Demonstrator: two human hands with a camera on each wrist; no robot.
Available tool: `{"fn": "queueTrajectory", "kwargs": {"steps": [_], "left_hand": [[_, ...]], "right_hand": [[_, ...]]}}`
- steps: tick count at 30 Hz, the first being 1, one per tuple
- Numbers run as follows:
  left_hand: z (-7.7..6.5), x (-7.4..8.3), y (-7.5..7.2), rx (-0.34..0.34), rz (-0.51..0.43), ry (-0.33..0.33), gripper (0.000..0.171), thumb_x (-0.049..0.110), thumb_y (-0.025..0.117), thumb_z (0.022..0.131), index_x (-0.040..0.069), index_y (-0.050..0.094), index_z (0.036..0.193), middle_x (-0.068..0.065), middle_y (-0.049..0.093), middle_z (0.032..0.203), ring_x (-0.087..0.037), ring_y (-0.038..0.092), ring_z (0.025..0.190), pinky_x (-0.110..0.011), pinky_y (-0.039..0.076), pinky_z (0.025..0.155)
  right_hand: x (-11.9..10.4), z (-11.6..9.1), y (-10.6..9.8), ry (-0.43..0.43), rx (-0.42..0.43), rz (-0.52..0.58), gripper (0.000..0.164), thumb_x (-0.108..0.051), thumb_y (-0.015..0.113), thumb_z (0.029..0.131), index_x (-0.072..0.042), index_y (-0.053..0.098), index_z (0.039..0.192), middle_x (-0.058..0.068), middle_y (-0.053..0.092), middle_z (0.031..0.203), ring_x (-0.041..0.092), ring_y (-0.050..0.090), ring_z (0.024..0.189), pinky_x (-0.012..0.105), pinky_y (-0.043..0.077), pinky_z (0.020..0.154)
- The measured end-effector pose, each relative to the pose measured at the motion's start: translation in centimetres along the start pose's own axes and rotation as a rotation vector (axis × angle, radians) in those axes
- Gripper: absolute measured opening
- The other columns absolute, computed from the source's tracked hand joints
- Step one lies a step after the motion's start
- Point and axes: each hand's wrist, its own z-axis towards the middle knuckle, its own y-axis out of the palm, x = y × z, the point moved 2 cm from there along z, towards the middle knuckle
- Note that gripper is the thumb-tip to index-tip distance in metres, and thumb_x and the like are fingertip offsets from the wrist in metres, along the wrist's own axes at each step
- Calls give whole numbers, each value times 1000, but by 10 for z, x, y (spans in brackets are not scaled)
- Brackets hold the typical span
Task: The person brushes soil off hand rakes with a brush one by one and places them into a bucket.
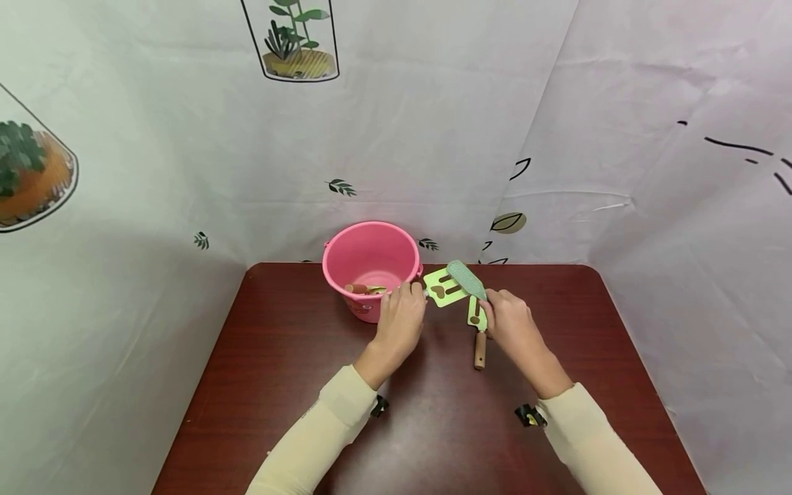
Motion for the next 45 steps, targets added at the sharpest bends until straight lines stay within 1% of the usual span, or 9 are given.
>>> {"fn": "queueTrajectory", "kwargs": {"steps": [4,9,15,19,22,29,34,40,45], "left_hand": [[-1,-2,1,2,9,9,15,17,70,97,4,63,94,-10,63,82,-27,67,77,-40,50,66],[-2,-2,2,33,24,20,14,16,69,97,5,63,92,-9,62,80,-27,66,74,-39,49,62],[-2,-2,1,14,5,4,14,17,69,98,5,63,95,-10,63,82,-27,67,77,-40,50,63],[-1,-2,-1,8,0,-2,13,17,68,99,5,63,97,-10,64,84,-27,68,78,-40,50,65],[-1,-2,-2,7,6,1,13,17,67,99,5,64,98,-10,65,84,-26,68,78,-40,50,65],[1,-2,-3,9,1,7,15,18,69,98,4,63,97,-10,63,82,-26,66,76,-39,50,65],[2,-1,-2,34,14,13,16,18,70,98,4,63,95,-11,64,82,-27,67,75,-40,52,65],[4,0,0,42,21,15,17,19,72,95,4,64,94,-10,64,82,-27,67,74,-40,52,64],[4,1,0,49,27,16,15,17,71,95,4,63,92,-10,64,81,-27,67,73,-41,52,64]], "right_hand": [[8,1,2,33,-4,3,12,-3,68,96,8,69,100,20,64,80,37,66,70,53,55,62],[19,1,3,76,-26,4,18,-3,67,97,12,69,106,25,67,86,40,68,76,53,57,67],[32,0,1,131,-40,1,23,-4,65,99,15,68,111,30,69,94,46,70,88,57,57,75],[39,-2,-4,164,-66,-8,26,-4,64,100,17,67,114,32,69,98,47,69,90,57,57,77],[41,-3,-9,166,-52,-8,27,-4,65,99,17,66,115,33,69,98,48,69,90,58,56,78],[27,-3,-16,99,-9,27,24,-4,66,98,16,67,112,28,68,93,41,68,81,54,57,70],[6,-2,-16,-2,5,56,18,-3,69,95,11,70,107,22,68,88,33,66,76,48,56,66],[-14,-5,-9,-95,-22,53,16,-1,73,92,9,70,105,16,66,83,26,63,71,42,55,62],[-23,-8,-4,-138,-49,8,22,-2,72,93,11,69,110,17,64,85,29,64,72,45,56,62]]}}
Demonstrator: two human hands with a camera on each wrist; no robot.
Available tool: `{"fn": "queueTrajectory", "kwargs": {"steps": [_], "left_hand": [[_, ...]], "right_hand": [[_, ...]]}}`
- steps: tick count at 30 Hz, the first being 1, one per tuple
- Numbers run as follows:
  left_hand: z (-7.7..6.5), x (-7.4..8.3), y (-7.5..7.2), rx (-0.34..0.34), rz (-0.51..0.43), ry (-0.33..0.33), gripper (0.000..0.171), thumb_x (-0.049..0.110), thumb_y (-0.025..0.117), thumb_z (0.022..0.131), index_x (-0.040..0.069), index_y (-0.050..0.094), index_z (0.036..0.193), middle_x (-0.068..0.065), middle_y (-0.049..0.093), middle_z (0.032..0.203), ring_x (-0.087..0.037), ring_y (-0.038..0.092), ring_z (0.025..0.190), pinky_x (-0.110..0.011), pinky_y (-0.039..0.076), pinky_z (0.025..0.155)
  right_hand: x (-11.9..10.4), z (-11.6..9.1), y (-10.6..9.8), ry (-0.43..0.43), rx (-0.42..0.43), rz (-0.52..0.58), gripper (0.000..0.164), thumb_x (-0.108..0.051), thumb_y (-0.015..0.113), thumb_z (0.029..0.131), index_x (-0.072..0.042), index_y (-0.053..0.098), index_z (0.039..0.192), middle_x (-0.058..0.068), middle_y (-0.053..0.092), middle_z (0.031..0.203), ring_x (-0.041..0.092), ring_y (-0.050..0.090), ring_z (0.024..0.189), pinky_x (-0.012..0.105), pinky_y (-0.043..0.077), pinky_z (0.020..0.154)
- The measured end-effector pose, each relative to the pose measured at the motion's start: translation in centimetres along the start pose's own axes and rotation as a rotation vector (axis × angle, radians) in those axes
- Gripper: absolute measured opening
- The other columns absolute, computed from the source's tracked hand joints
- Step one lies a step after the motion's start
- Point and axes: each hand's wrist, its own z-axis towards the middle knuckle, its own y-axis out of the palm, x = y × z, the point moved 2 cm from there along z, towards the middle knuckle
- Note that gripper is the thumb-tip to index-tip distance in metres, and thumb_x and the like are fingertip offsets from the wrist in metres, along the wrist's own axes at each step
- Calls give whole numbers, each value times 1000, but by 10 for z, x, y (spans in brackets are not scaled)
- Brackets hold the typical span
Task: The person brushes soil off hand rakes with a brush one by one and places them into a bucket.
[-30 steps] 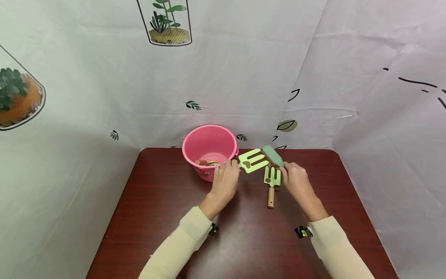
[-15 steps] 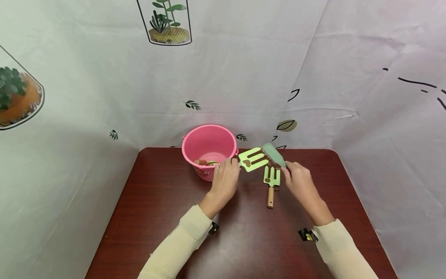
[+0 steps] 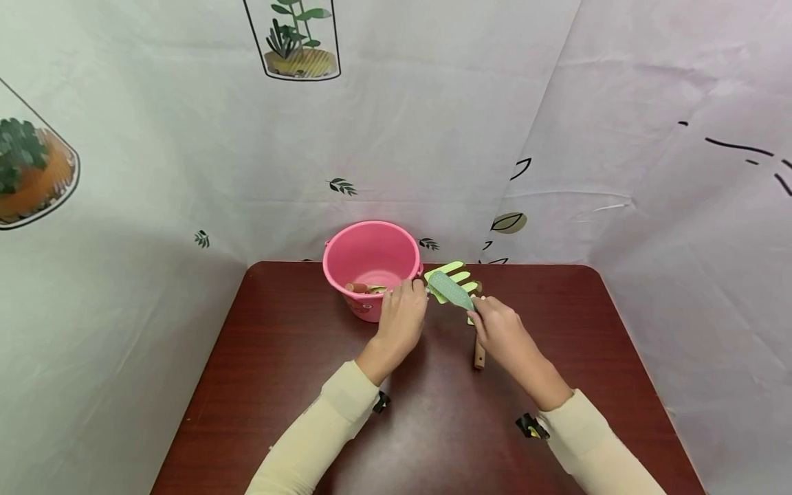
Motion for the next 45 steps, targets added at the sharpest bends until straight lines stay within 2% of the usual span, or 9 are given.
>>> {"fn": "queueTrajectory", "kwargs": {"steps": [10,28,36,41,45], "left_hand": [[-1,0,1,-11,8,13,14,16,69,97,5,63,90,-10,64,80,-27,68,73,-40,51,64],[0,1,0,-28,16,-3,13,15,63,101,5,64,93,-9,65,82,-27,68,75,-40,51,67],[-2,0,-2,-27,29,0,8,9,63,98,5,63,91,-9,64,81,-26,68,75,-39,52,66],[-4,-1,0,8,53,12,12,11,63,99,6,64,88,-9,63,78,-25,67,73,-38,51,64],[-5,-1,0,8,59,19,12,11,63,99,6,64,88,-9,62,77,-25,67,73,-38,51,63]], "right_hand": [[0,0,4,14,-6,-88,17,-4,71,94,8,66,105,15,58,80,29,61,66,46,55,57],[6,1,4,72,-14,-87,20,-6,71,95,8,67,109,17,61,84,29,64,68,44,55,58],[21,2,-3,122,17,-88,14,-3,69,96,8,65,103,18,59,82,34,64,65,48,55,56],[31,1,-2,140,-12,-90,18,-5,67,98,11,66,107,20,61,85,35,66,69,48,56,59],[39,1,-3,164,-10,-91,19,-5,66,98,12,66,107,21,62,86,39,67,73,50,57,61]]}}
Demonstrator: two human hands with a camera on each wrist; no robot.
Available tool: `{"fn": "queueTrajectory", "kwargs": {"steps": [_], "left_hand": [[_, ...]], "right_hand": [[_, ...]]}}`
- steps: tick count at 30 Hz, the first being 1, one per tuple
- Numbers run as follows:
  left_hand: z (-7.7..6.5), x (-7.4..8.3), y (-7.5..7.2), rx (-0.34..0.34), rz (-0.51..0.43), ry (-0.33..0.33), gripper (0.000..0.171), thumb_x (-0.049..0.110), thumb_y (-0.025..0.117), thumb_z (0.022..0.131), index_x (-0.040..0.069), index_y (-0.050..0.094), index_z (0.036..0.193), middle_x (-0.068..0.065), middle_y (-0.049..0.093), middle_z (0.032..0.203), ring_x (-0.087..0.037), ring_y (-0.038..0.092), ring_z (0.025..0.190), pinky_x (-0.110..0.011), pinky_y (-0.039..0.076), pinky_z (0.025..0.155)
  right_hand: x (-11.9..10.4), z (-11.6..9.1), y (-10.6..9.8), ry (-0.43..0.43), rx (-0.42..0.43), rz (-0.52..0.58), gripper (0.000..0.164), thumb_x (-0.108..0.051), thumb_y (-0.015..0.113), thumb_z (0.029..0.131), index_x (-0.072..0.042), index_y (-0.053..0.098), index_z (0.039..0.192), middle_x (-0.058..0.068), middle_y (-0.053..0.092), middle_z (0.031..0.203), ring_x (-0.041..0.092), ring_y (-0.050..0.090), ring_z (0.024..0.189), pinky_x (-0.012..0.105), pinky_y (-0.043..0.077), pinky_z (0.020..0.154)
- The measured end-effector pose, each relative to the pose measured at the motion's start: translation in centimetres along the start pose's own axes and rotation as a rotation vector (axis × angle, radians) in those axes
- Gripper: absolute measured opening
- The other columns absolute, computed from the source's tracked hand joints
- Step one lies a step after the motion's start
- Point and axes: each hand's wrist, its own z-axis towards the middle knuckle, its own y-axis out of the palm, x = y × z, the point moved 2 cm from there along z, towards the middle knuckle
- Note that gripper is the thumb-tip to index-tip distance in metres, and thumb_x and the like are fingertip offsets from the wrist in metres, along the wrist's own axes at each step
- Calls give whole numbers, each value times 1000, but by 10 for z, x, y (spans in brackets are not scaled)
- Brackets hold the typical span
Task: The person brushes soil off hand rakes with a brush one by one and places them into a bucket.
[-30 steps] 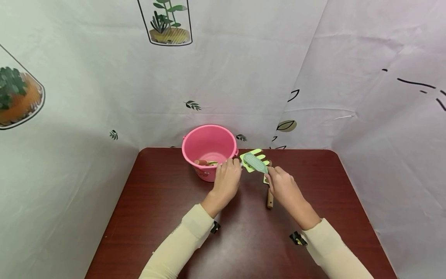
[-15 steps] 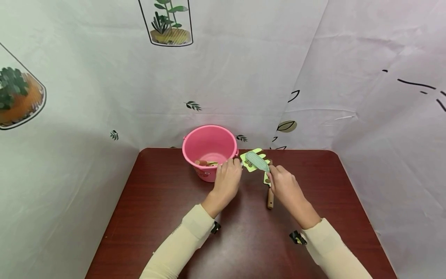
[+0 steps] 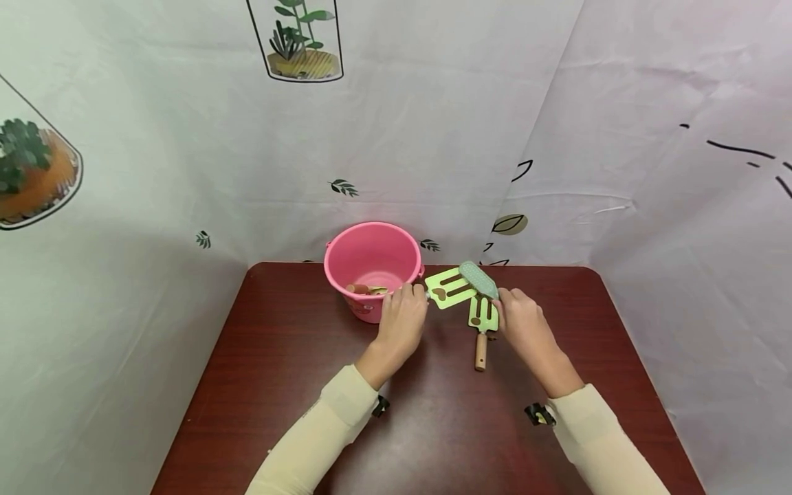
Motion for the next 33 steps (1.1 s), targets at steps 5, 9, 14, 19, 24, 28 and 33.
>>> {"fn": "queueTrajectory", "kwargs": {"steps": [5,9,14,19,24,28,33], "left_hand": [[0,0,-1,-19,-20,-2,13,14,64,100,5,64,91,-9,63,79,-26,68,74,-39,51,64],[1,0,-3,-10,-30,-2,12,14,65,100,5,64,91,-9,64,79,-26,68,73,-39,52,64],[2,-1,-3,16,-29,-4,12,14,68,97,5,63,90,-10,64,78,-26,68,71,-39,51,63],[4,0,-3,10,-42,-12,12,13,68,97,5,63,91,-10,65,80,-27,68,73,-40,52,65],[5,2,-3,4,-36,-12,8,9,66,96,5,63,90,-10,65,80,-27,68,73,-40,52,64],[5,3,-2,6,-19,-8,8,11,65,96,6,64,90,-9,65,80,-26,68,73,-40,51,64],[4,3,-2,1,-18,-7,7,10,65,95,6,64,89,-9,65,80,-26,68,74,-39,51,65]], "right_hand": [[10,1,-4,37,30,7,15,-3,67,97,11,65,102,23,62,83,43,67,74,55,56,63],[11,1,-8,37,43,23,17,-3,67,97,12,65,105,24,62,84,40,67,75,53,56,63],[-4,0,-12,-33,67,96,16,-1,69,95,12,67,106,23,65,86,36,66,75,50,56,64],[-26,-3,-8,-129,53,127,16,0,72,92,10,69,105,17,65,83,26,62,69,42,53,59],[-41,-6,0,-167,19,108,19,-1,74,91,10,70,107,16,65,84,27,64,73,43,55,63],[-46,-7,3,-136,-23,100,19,-2,73,93,8,69,108,16,66,86,29,66,77,44,57,66],[-46,-7,5,-108,-48,83,21,-3,71,94,10,69,111,19,67,89,33,68,81,47,58,69]]}}
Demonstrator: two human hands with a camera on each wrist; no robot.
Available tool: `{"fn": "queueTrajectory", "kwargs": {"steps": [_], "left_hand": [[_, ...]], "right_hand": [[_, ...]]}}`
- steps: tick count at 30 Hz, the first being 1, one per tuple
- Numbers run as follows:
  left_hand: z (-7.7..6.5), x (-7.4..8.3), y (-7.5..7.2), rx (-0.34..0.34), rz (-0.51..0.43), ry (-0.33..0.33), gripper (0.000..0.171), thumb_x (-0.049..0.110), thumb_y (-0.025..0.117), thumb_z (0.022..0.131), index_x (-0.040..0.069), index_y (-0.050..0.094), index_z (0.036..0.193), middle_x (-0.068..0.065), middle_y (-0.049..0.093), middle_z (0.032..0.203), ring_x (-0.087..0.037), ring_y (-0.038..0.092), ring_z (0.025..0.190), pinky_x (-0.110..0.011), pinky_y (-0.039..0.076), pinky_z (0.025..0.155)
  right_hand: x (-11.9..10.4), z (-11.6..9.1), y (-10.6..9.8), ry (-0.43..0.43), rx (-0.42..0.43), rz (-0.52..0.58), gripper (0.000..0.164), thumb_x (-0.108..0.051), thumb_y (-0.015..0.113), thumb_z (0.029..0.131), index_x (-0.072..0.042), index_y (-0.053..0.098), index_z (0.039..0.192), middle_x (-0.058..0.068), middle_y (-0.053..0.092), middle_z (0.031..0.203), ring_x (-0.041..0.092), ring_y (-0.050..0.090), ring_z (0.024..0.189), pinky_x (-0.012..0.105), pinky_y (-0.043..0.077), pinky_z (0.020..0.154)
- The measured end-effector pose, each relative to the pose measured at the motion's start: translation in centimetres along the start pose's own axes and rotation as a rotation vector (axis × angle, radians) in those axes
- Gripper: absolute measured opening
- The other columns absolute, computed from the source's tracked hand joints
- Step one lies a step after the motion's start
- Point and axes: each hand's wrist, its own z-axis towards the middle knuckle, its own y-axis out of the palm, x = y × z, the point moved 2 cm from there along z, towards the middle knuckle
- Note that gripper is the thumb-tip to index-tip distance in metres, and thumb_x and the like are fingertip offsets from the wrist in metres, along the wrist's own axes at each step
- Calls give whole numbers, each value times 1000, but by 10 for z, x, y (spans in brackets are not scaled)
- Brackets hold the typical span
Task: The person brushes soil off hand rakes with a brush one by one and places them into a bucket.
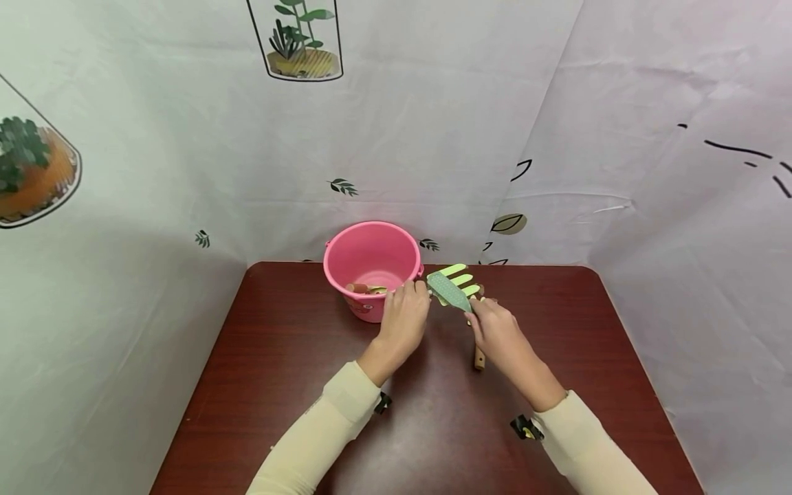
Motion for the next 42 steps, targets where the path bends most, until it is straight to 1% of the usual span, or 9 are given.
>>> {"fn": "queueTrajectory", "kwargs": {"steps": [6,12,17,22,28,32,38,42], "left_hand": [[-2,0,1,0,-6,4,11,13,70,94,6,64,89,-9,65,79,-26,69,75,-39,50,64],[-2,1,1,-9,-2,6,13,15,67,98,5,64,89,-9,65,79,-26,69,75,-39,51,63],[-2,1,2,-9,8,13,14,15,65,100,6,65,90,-9,65,79,-25,69,76,-38,51,63],[-3,0,2,-8,22,11,14,16,64,101,6,64,91,-9,65,79,-25,69,76,-38,51,63],[-4,-1,1,-31,33,8,15,17,63,102,6,65,92,-9,65,80,-25,69,77,-38,50,64],[-5,-1,0,-45,27,8,13,16,64,101,6,65,93,-9,65,81,-25,69,78,-38,51,64],[-6,-3,-1,-57,13,3,9,13,66,99,5,65,93,-9,65,81,-24,69,78,-38,51,64],[-7,-4,-1,-59,3,4,11,13,66,99,5,65,93,-9,64,80,-25,68,77,-38,50,63]], "right_hand": [[4,-1,2,11,-6,-52,22,-4,71,95,10,68,111,19,64,87,33,68,79,47,58,66],[6,-1,1,3,13,-75,19,-5,71,95,9,67,107,17,61,83,31,66,71,47,57,61],[8,-1,2,-10,35,-83,19,-4,72,94,9,67,106,16,60,81,31,65,69,47,56,59],[9,-1,2,-14,47,-75,18,-4,71,94,9,67,106,16,59,81,31,64,68,47,56,60],[12,-1,2,2,56,-58,19,-5,71,94,9,68,108,16,59,80,30,63,67,47,55,60],[16,-1,1,4,52,-49,19,-4,70,95,9,67,108,16,60,81,30,64,67,46,56,59],[30,-2,-4,61,87,-34,16,-2,69,95,11,67,105,20,63,83,33,65,69,46,56,59],[38,-3,-5,71,87,-19,16,-2,69,95,12,68,105,22,64,84,33,65,69,45,54,58]]}}
